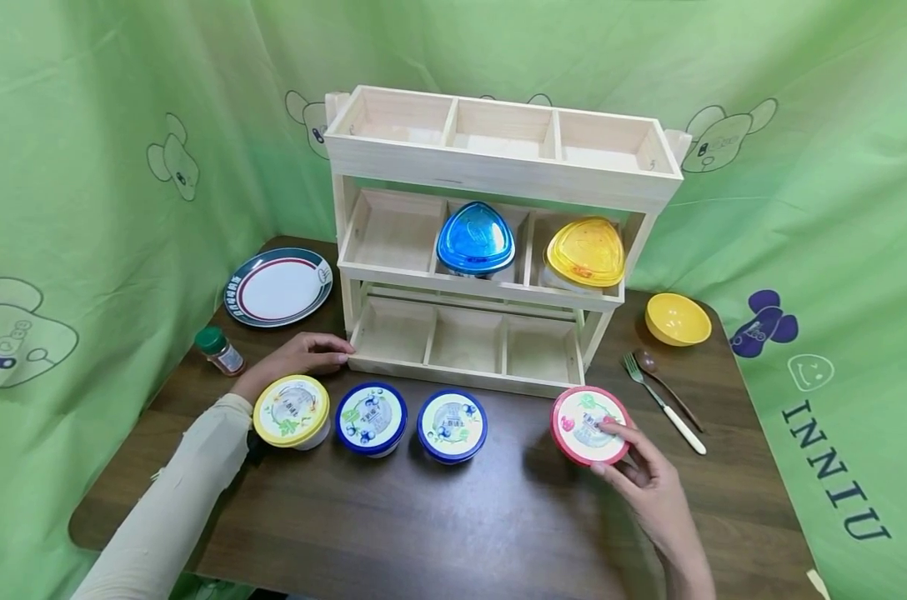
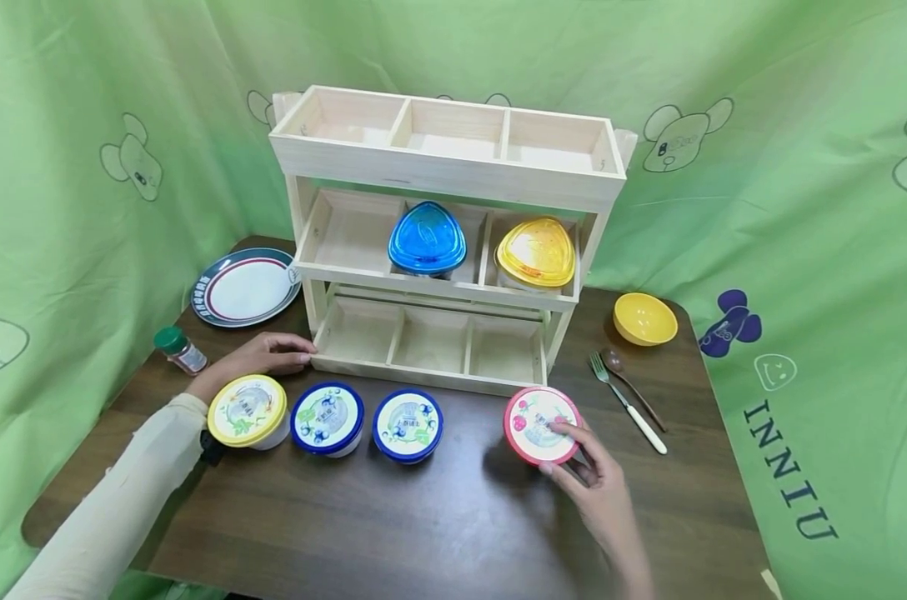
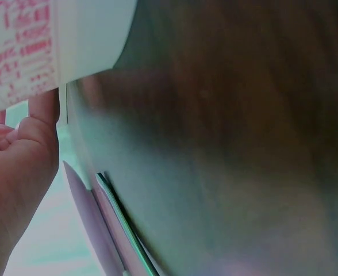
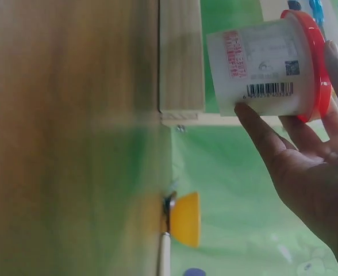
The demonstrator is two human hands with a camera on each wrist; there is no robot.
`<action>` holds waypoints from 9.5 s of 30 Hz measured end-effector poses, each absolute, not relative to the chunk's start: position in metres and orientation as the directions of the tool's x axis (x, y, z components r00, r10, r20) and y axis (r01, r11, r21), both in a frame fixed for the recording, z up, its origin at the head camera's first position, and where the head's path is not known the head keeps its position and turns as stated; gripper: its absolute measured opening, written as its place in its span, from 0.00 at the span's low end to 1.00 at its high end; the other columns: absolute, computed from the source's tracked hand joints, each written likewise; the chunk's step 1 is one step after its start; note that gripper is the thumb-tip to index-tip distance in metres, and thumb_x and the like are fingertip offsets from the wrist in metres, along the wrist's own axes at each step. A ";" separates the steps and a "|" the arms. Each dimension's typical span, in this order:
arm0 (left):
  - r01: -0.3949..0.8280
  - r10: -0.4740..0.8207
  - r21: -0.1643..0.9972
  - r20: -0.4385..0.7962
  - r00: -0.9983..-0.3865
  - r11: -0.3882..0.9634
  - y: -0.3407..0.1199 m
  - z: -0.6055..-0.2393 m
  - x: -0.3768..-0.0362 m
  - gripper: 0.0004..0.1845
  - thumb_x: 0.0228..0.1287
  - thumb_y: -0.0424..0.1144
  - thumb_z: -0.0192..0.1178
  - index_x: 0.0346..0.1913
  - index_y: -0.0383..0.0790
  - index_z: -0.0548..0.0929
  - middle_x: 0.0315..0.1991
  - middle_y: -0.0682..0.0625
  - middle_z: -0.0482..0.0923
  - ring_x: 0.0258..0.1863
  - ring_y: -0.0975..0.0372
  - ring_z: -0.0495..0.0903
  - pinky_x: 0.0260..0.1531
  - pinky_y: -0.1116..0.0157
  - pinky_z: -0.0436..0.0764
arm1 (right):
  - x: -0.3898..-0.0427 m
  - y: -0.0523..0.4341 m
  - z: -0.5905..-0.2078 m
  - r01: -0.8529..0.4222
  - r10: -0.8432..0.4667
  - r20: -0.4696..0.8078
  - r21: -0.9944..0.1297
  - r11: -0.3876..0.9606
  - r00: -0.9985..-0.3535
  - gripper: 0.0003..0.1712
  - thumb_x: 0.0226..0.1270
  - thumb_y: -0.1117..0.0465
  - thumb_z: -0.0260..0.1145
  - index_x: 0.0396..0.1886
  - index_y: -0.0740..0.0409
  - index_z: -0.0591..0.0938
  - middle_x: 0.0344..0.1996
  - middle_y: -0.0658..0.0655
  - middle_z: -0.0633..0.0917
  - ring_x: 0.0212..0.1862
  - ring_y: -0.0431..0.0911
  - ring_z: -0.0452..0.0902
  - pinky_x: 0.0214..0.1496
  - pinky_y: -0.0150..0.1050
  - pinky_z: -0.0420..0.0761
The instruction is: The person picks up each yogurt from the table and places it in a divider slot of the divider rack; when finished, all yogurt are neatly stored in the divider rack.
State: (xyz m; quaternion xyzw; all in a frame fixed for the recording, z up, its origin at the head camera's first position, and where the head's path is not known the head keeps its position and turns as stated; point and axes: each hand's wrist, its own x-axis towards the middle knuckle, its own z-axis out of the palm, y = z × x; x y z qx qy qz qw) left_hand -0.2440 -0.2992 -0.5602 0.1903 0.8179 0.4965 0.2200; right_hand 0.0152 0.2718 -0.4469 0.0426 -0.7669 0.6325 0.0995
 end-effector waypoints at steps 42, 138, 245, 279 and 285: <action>0.076 0.514 0.893 -0.184 -0.838 0.443 -0.300 -0.559 -0.242 0.20 0.72 0.61 0.71 0.60 0.60 0.91 0.61 0.54 0.87 0.63 0.50 0.81 0.66 0.42 0.76 | -0.027 0.273 -0.361 -0.261 0.159 0.322 -0.912 0.315 -0.933 0.36 0.64 0.86 0.71 0.71 0.67 0.80 0.70 0.50 0.77 0.61 0.43 0.79 0.60 0.24 0.78; 0.036 0.560 0.934 -0.181 -0.809 0.355 -0.301 -0.564 -0.244 0.20 0.76 0.55 0.69 0.64 0.54 0.89 0.64 0.49 0.86 0.62 0.49 0.82 0.58 0.62 0.84 | -0.130 0.064 -0.329 -0.678 -0.395 0.588 -0.723 0.134 -0.705 0.30 0.65 0.69 0.81 0.66 0.60 0.85 0.85 0.56 0.65 0.84 0.50 0.59 0.71 0.44 0.78; 0.070 0.528 0.911 -0.171 -0.832 0.407 -0.298 -0.560 -0.242 0.19 0.74 0.58 0.70 0.61 0.58 0.90 0.61 0.52 0.87 0.60 0.52 0.82 0.60 0.59 0.80 | -0.115 0.074 -0.321 -0.663 -0.240 0.621 -0.729 0.171 -0.746 0.23 0.81 0.71 0.65 0.72 0.66 0.78 0.61 0.63 0.88 0.66 0.52 0.83 0.71 0.49 0.79; 0.040 0.510 0.910 -0.195 -0.838 0.413 -0.295 -0.555 -0.241 0.21 0.71 0.60 0.72 0.60 0.57 0.91 0.61 0.51 0.87 0.62 0.50 0.82 0.61 0.57 0.81 | -0.063 0.169 -0.434 -0.157 0.005 0.161 -0.969 0.190 -0.987 0.21 0.83 0.67 0.64 0.70 0.70 0.78 0.71 0.69 0.79 0.74 0.61 0.74 0.66 0.27 0.76; 0.049 0.511 0.909 -0.187 -0.839 0.413 -0.294 -0.556 -0.240 0.21 0.71 0.61 0.72 0.60 0.58 0.91 0.60 0.51 0.87 0.62 0.49 0.82 0.61 0.55 0.81 | -0.047 0.160 -0.456 -0.128 -0.025 0.126 -0.983 0.134 -0.992 0.21 0.81 0.71 0.64 0.68 0.74 0.78 0.73 0.73 0.76 0.75 0.67 0.71 0.67 0.29 0.76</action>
